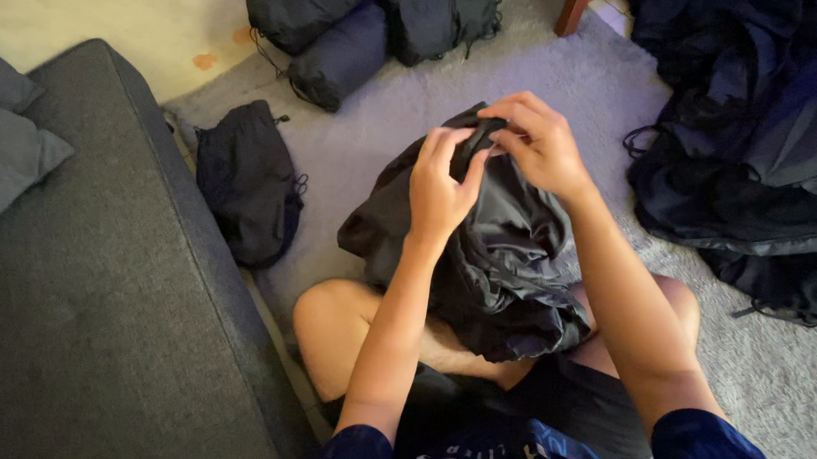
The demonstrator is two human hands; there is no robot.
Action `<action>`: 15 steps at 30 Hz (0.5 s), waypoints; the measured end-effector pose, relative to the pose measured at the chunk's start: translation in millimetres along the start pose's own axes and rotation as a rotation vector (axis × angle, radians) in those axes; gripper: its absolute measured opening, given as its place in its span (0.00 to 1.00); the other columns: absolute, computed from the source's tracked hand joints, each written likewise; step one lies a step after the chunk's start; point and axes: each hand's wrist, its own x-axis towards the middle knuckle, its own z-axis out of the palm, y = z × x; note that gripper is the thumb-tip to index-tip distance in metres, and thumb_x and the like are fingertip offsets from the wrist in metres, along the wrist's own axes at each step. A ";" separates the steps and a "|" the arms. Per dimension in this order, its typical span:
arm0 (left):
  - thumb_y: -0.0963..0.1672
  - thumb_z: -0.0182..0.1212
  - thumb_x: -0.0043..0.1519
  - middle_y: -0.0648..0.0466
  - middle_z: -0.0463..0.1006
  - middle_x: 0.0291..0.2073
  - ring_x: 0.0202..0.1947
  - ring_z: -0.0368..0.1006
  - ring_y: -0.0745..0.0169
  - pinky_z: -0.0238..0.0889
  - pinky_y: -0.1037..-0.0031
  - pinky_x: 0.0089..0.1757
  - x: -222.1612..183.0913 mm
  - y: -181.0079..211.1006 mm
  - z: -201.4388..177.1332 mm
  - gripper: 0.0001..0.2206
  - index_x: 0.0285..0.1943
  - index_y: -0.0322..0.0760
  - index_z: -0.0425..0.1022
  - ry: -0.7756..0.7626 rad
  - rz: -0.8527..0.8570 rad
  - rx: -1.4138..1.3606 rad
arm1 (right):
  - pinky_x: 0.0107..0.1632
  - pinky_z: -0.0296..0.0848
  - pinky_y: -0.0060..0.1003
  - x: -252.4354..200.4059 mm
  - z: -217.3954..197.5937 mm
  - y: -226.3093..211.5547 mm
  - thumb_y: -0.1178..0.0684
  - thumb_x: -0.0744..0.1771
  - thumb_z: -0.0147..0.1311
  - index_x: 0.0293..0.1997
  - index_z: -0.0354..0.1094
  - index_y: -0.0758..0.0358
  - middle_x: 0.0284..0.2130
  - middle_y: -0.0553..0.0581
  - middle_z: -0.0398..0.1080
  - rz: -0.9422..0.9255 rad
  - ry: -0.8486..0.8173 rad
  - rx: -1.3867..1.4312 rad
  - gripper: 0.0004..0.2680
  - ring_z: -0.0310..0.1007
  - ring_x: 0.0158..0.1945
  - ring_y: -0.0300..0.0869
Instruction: The person sits on the floor and folds a large black fabric item, likely a tent or tarp, by hand. They smooth the fabric, fold it into sections, and attempt to bundle it into a compact shape.
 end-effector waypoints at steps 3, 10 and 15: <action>0.49 0.74 0.60 0.53 0.76 0.38 0.43 0.81 0.47 0.79 0.59 0.42 -9.2 -2.3 12.6 0.18 0.56 0.43 0.76 -0.018 -0.015 0.318 | 0.44 0.79 0.47 0.4 2.9 -5.2 0.66 0.71 0.63 0.57 0.79 0.64 0.47 0.63 0.75 -0.089 0.057 -0.065 0.09 0.81 0.43 0.58; 0.56 0.60 0.63 0.32 0.86 0.43 0.45 0.80 0.21 0.70 0.44 0.39 6.1 -2.9 12.8 0.30 0.66 0.36 0.60 -0.360 -0.487 -0.003 | 0.44 0.82 0.37 10.4 4.8 -21.8 0.65 0.74 0.52 0.62 0.74 0.69 0.56 0.66 0.67 0.034 -0.043 -0.019 0.09 0.82 0.34 0.47; 0.50 0.50 0.72 0.26 0.82 0.49 0.50 0.76 0.15 0.67 0.37 0.43 21.7 -38.5 19.0 0.19 0.67 0.34 0.60 -0.345 -0.499 0.134 | 0.54 0.85 0.38 -20.6 34.8 -36.2 0.61 0.73 0.59 0.71 0.63 0.66 0.65 0.66 0.59 0.138 0.273 0.041 0.16 0.83 0.54 0.52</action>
